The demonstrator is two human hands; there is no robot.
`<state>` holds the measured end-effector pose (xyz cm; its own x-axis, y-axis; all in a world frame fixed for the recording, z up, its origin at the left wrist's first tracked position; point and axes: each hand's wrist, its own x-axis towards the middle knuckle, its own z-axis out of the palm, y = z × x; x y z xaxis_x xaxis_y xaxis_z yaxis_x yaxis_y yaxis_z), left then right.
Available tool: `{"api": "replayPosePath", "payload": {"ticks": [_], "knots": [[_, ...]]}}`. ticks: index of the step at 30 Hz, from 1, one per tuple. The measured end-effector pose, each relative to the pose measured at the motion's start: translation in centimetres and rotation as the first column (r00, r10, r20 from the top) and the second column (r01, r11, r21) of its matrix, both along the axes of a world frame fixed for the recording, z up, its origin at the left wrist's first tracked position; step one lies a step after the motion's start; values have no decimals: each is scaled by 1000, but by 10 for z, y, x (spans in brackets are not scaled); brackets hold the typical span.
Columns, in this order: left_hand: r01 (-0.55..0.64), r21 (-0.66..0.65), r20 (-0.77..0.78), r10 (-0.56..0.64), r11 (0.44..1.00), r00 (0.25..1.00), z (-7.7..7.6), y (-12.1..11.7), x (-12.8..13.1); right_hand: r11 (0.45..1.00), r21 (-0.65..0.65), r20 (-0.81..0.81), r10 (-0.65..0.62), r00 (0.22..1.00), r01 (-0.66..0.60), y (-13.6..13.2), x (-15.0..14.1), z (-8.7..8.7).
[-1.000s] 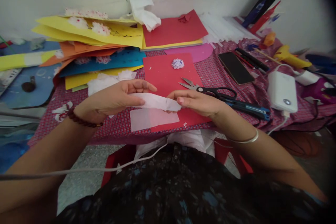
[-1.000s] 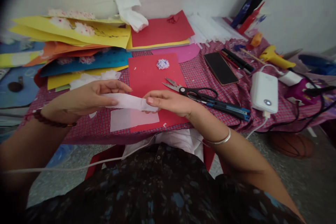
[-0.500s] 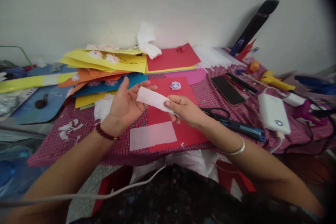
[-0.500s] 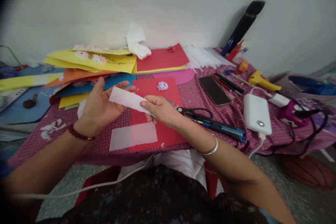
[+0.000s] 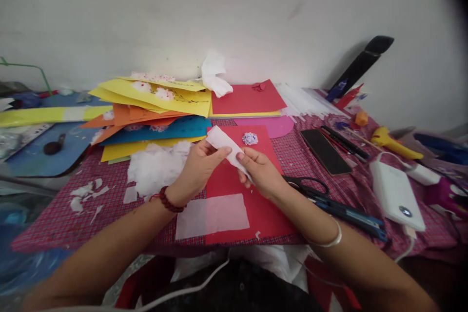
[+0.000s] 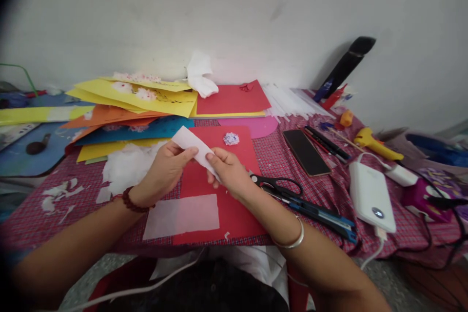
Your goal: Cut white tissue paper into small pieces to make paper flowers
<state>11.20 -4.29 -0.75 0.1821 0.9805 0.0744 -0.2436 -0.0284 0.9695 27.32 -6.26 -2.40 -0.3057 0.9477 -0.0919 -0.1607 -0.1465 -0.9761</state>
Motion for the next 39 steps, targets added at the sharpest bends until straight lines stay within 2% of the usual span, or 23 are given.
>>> {"api": "replayPosePath", "payload": {"ticks": [4,8,13,17,20,23,27,29,30,31,33,35,37,39], "knots": [[-92,50,-66,95,995,993,-4,5,-4,998,-59,1,20,1000,-20,-2,1,-1],[-109,90,-71,116,990,991,-4,7,-8,992,-113,-15,50,999,-51,-2,0,-3],[-127,15,8,127,992,992,-3,6,-13,976,-172,-32,130,991,-134,-5,2,-5],[-41,-102,109,52,994,993,0,6,-17,960,-197,-35,197,980,-200,-8,5,-7],[47,-130,101,-34,990,994,0,7,-20,953,-198,-32,229,973,-231,-10,7,-8],[15,-58,-2,-15,998,1000,-1,8,-24,952,-197,-5,236,972,-233,-10,9,-6],[-96,129,-267,128,987,955,3,7,-31,946,-228,14,242,970,-232,-10,11,-1],[-138,129,-359,176,982,916,7,8,-32,931,-257,6,270,963,-259,-10,11,0],[-158,86,-364,179,984,914,8,10,-31,924,-265,1,287,958,-277,-9,11,0],[-175,16,-326,170,984,930,9,11,-30,919,-267,-7,299,954,-290,-9,11,0],[-156,-191,-146,129,969,981,8,15,-24,922,-261,-40,287,957,-287,-9,10,-2],[-26,-373,87,63,928,994,3,17,-17,936,-254,-87,230,969,-245,-7,10,-4],[140,-439,243,-33,888,969,-5,15,-10,950,-249,-121,162,979,-187,-5,9,-6],[255,-412,276,-147,875,950,-15,10,-6,962,-236,-131,112,985,-140,-3,8,-8]]}}
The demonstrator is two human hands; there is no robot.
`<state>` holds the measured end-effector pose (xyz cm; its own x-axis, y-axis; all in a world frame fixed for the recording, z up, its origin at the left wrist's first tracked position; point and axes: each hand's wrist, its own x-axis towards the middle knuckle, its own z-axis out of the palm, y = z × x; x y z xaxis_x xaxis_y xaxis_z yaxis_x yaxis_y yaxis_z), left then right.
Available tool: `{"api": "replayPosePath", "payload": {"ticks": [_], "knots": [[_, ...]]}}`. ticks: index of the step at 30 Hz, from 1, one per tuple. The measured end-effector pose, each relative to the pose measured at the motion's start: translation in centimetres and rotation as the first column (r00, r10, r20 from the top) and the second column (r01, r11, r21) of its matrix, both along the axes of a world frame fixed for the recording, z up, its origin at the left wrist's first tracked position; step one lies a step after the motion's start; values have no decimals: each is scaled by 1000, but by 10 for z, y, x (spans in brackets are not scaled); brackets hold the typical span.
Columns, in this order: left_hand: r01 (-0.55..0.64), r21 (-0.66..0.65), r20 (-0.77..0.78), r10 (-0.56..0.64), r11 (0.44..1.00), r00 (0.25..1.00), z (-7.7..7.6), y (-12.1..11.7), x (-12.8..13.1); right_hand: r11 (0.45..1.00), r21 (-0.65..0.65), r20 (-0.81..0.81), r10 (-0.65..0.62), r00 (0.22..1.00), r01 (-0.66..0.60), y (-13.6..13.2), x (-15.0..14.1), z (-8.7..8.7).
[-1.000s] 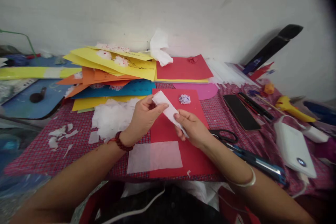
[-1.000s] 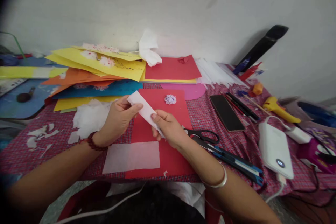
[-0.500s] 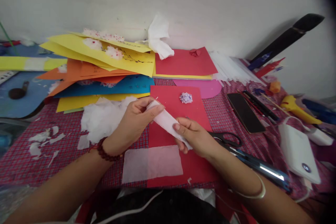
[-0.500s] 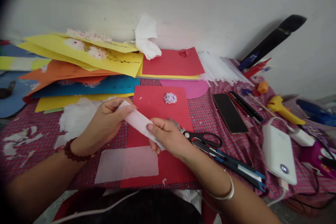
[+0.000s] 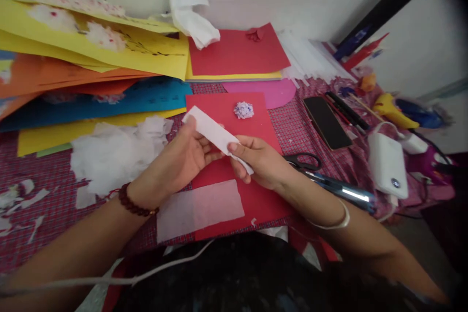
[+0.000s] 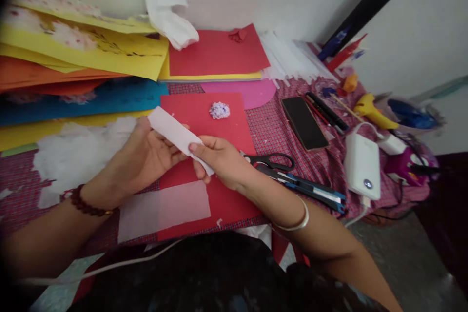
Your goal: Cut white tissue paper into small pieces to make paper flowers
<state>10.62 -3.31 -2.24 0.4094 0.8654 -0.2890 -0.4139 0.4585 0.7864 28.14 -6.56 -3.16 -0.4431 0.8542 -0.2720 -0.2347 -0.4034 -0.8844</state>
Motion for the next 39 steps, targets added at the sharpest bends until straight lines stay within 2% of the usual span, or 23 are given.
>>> {"api": "replayPosePath", "payload": {"ticks": [3,5,7,10,13,16,18,20,22,25,27,29,32,34,37,39], "knots": [[60,107,-118,-47,992,992,-13,-9,2,998,49,41,-31,999,29,1,0,1],[17,159,-228,20,987,973,-15,-11,1,997,80,95,-7,995,-1,1,0,3],[-49,160,-284,94,986,954,-10,-10,-1,995,81,151,40,988,-53,0,1,5],[-111,91,-243,130,990,961,2,-5,-4,990,85,256,89,963,-114,1,1,4],[-127,17,-136,128,992,982,10,-3,-5,975,170,417,61,907,-144,3,-1,2],[-148,-25,-58,147,989,987,10,-3,-6,905,350,603,-21,797,-241,3,4,7],[-164,-27,-32,163,986,986,8,-3,-7,812,496,713,-179,678,-308,-1,18,17],[-171,-20,-28,170,985,985,6,0,-10,731,592,764,-374,525,-339,-9,41,28],[-181,-9,-41,180,983,983,6,3,-13,723,584,805,-457,379,-368,-22,69,36],[-209,2,-40,208,978,977,6,8,-16,719,466,882,-422,209,-516,-44,104,35],[-224,14,-30,224,974,974,6,9,-16,700,397,905,-406,127,-594,-58,117,28],[-233,35,-25,234,972,972,6,9,-17,688,387,896,-437,76,-614,-69,122,21],[-241,52,-33,243,969,969,8,8,-20,674,436,856,-516,42,-596,-84,122,15],[-258,53,-51,261,965,964,11,8,-21,685,407,862,-506,8,-605,-90,123,12],[-314,28,-82,316,949,945,17,8,-20,702,378,868,-496,-34,-603,-90,124,7],[-351,-28,-82,348,936,934,19,8,-19,709,390,867,-498,-26,-588,-85,126,3]]}}
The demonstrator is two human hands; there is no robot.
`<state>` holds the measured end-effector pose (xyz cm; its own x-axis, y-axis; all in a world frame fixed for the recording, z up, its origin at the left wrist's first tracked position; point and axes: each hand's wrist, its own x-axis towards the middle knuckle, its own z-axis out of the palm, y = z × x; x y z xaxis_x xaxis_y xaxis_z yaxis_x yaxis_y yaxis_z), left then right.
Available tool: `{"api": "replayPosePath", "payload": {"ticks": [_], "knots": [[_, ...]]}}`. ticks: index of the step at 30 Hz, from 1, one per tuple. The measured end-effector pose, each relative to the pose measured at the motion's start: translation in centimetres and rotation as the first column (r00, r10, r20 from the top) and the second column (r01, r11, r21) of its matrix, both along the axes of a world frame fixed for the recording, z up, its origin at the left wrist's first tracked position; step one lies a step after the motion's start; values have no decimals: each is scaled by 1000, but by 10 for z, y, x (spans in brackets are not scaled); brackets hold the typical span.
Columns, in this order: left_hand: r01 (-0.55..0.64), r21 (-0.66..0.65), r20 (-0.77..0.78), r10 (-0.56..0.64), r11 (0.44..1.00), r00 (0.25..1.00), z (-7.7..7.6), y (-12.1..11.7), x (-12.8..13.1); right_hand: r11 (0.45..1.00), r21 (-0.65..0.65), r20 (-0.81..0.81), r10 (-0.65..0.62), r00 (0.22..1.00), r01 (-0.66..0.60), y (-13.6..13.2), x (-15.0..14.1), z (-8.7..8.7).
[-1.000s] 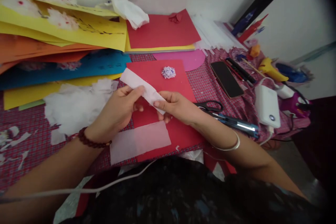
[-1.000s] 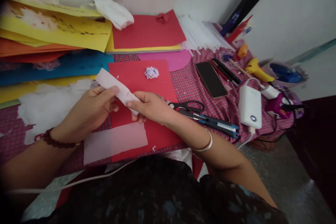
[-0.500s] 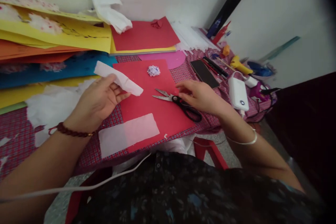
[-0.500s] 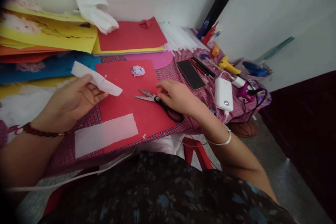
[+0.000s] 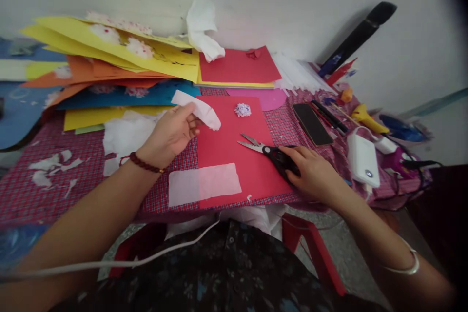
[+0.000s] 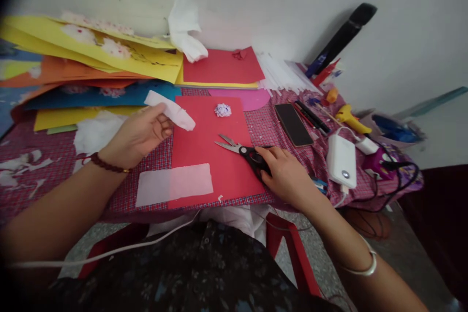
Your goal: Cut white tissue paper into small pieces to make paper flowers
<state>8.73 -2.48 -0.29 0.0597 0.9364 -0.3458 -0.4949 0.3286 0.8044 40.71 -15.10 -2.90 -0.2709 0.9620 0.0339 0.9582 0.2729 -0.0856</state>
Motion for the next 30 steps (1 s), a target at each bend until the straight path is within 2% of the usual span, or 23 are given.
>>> {"api": "replayPosePath", "payload": {"ticks": [5,8,10,13,17,20,23,30], "knots": [[-82,-81,152,94,993,984,0,3,-2,998,31,-185,-48,982,54,12,4,-1],[-83,-102,212,103,991,972,1,5,-4,998,-33,-458,-66,886,57,13,-2,15],[-60,-107,238,84,992,968,4,6,-7,983,-176,-651,-71,756,-59,16,-12,29],[-38,-127,244,68,991,967,13,7,-10,892,-338,-806,-110,581,-300,30,-31,43],[-80,-103,279,106,991,954,20,10,-18,796,-292,-921,-85,379,-530,64,-52,35],[-110,-78,330,130,991,935,23,13,-24,677,-278,-956,-129,263,-682,82,-59,21],[-137,-72,352,154,988,923,25,16,-27,605,-330,-943,-182,277,-724,88,-60,14],[-134,-81,330,154,988,931,26,14,-25,601,-415,-908,-221,357,-683,87,-57,17]]}}
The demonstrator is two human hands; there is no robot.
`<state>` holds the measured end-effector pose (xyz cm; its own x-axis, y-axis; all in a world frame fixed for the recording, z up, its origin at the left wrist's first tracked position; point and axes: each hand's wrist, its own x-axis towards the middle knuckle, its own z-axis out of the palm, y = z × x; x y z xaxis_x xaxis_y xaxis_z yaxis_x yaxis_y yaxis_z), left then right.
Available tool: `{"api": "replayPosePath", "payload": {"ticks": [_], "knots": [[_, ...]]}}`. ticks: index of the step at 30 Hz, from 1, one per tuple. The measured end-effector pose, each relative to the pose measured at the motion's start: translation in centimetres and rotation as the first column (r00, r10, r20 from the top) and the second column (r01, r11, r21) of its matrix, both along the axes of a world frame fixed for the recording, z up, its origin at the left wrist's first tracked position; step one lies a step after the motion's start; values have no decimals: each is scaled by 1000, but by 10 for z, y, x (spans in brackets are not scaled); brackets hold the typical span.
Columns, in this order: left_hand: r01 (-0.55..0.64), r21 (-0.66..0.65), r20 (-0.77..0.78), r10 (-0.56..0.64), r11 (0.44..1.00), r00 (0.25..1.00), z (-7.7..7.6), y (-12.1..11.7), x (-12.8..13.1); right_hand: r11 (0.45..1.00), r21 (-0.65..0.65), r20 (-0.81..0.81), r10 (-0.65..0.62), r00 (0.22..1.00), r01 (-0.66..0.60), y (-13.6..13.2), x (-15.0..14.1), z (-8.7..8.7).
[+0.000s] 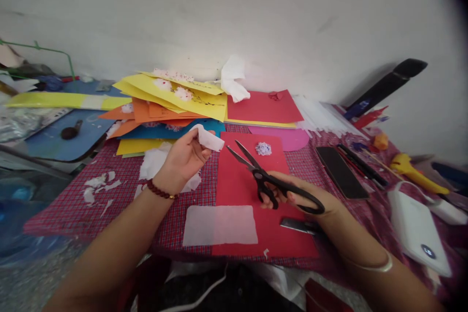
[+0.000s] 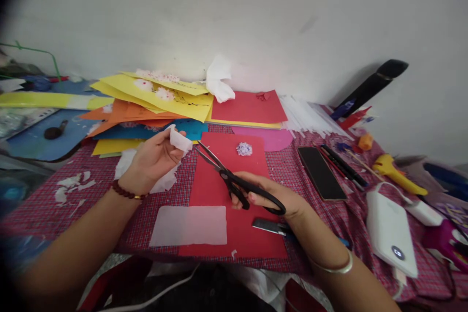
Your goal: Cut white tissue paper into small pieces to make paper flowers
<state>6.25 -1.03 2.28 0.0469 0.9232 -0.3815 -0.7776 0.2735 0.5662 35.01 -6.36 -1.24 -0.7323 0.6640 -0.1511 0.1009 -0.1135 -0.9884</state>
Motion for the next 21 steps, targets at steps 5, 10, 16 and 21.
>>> {"api": "replayPosePath", "payload": {"ticks": [5,10,16,21], "knots": [[43,-3,-5,-43,999,999,-2,-1,2,1000,2,-22,27,999,-27,1,-2,3],[40,-30,-30,-41,999,999,0,-4,5,1000,1,-30,15,999,-15,-1,-3,4],[46,91,-116,-35,995,993,-11,-6,9,996,-7,-141,85,986,-87,3,-3,-5],[109,239,-151,-74,965,986,-19,-8,9,996,-25,-208,80,975,-87,3,0,-19]]}}
